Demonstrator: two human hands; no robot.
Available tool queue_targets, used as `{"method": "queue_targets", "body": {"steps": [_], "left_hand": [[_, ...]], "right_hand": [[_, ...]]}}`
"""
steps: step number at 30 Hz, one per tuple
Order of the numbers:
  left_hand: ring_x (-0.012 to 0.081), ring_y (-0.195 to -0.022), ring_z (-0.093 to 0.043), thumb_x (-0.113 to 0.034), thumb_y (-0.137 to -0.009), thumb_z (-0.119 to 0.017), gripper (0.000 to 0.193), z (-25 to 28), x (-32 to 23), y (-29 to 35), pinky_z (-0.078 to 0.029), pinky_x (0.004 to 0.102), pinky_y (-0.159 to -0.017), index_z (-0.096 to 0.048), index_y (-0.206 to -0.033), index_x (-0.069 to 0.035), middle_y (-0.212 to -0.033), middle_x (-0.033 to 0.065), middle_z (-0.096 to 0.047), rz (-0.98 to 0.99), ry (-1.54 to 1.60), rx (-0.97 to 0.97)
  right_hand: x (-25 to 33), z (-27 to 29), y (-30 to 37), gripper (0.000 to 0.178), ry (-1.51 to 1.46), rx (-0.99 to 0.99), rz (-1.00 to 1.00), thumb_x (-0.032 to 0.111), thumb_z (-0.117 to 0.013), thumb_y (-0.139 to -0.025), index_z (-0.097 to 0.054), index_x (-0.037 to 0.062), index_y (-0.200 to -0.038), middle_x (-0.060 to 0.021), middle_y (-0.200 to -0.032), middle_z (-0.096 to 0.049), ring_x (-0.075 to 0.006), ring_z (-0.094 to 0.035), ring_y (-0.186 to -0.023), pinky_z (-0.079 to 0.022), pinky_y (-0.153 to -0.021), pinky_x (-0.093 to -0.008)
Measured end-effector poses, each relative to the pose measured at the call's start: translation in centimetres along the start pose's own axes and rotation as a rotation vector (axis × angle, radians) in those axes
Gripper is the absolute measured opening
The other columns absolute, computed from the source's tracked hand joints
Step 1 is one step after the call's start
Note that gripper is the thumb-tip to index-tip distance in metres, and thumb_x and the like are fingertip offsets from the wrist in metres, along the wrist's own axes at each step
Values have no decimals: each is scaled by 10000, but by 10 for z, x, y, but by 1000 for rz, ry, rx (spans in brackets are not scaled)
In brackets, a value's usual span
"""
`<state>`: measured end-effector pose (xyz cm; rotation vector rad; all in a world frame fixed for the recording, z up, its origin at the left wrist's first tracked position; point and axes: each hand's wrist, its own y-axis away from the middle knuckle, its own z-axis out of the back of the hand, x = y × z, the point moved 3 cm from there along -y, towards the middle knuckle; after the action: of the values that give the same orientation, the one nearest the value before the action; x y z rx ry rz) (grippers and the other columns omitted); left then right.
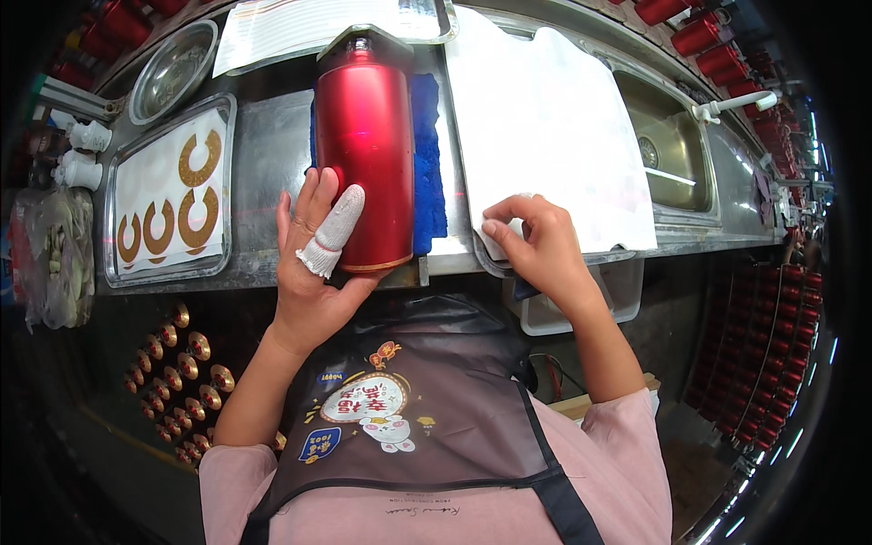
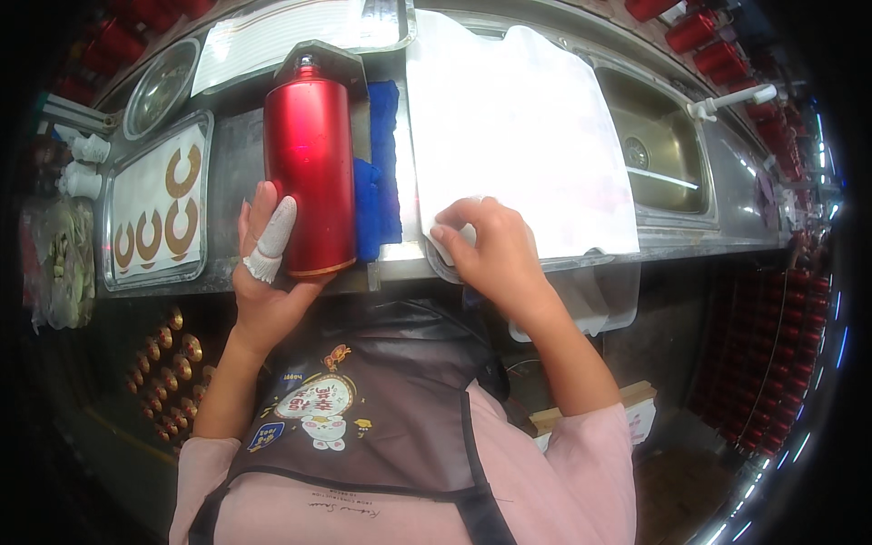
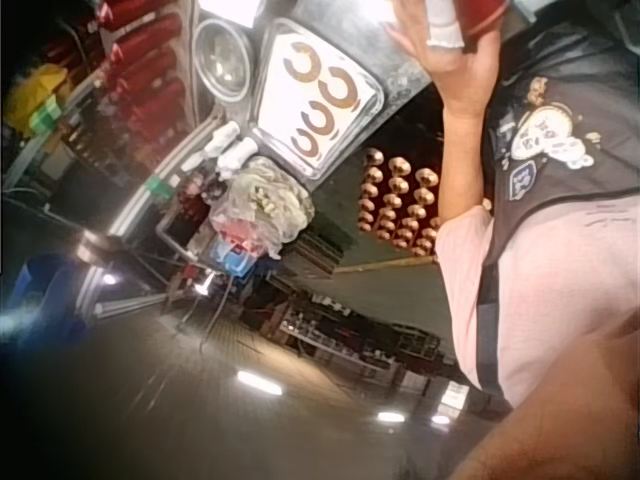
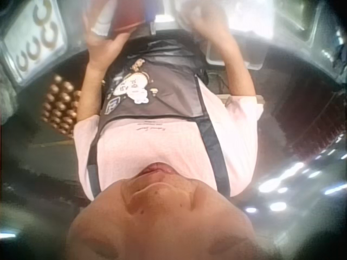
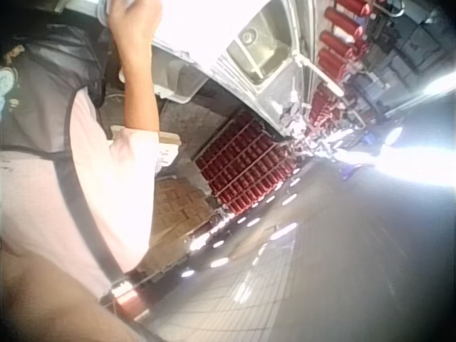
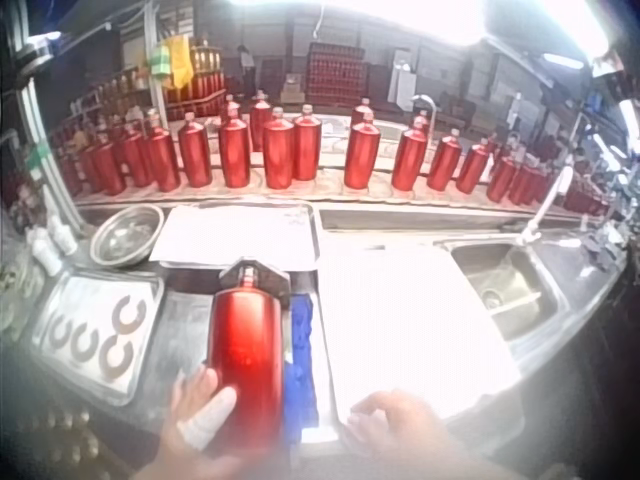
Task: The person repeatedly applies gold crescent-shaped stickers and rectangular labels to red cylindrical cans. They peel each sticker from a backing sheet, align it on the can, smooth it down, and then place the finished can on a nearby tray. The process is repeated for multiple cans.
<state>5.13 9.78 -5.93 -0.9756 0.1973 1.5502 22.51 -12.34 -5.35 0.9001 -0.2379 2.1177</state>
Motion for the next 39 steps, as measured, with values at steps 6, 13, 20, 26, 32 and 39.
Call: {"method": "queue_targets", "body": {"steps": [6,13,20,26,32,39], "left_hand": [[360,-1517,-349,-134,-723,-884,828,-1,-1,-1,-151,603,-1216,-561,-1485,-147,-1618,141,-423,5,3,3],[357,-1519,-348,-132,-725,-879,820,0,0,-1,-152,603,-1215,-565,-1482,-149,-1616,144,-426,14,9,8],[363,-1520,-345,-135,-715,-876,819,2,-2,-1,-154,608,-1214,-571,-1475,-140,-1609,157,-431,11,7,15],[374,-1511,-353,-140,-699,-863,820,7,-6,-3,-146,634,-1210,-580,-1469,-157,-1612,144,-429,6,-5,40],[379,-1511,-349,-167,-717,-866,796,8,-5,-3,-127,658,-1206,-587,-1463,-178,-1619,132,-421,13,24,54],[397,-1513,-341,-138,-689,-861,837,8,-2,-2,-136,646,-1207,-576,-1475,-168,-1632,173,-384,-10,69,45]], "right_hand": [[4,-7,-10,228,45,-27,-113,219,-760,-821,-696,8,-881,-115,-825,-689,-182,-567,-689,-460,-625,-325],[10,-11,-11,241,146,-46,-143,221,-736,-791,-678,-1,-867,-162,-826,-681,-280,-652,-754,-520,-704,-388],[37,-14,-16,240,403,-13,-153,219,-701,-786,-662,-15,-820,-198,-809,-673,-354,-670,-778,-538,-724,-438],[47,-14,-24,189,522,69,-155,158,-646,-770,-671,-30,-770,-231,-798,-680,-399,-678,-797,-546,-744,-485],[42,-13,-27,177,540,5,-125,133,-630,-774,-704,-28,-775,-235,-751,-690,-403,-685,-730,-561,-714,-474],[-7,48,-37,207,161,-238,-207,127,-602,-808,-701,-54,-827,-179,-657,-656,-236,-647,-590,-512,-614,-365]]}}
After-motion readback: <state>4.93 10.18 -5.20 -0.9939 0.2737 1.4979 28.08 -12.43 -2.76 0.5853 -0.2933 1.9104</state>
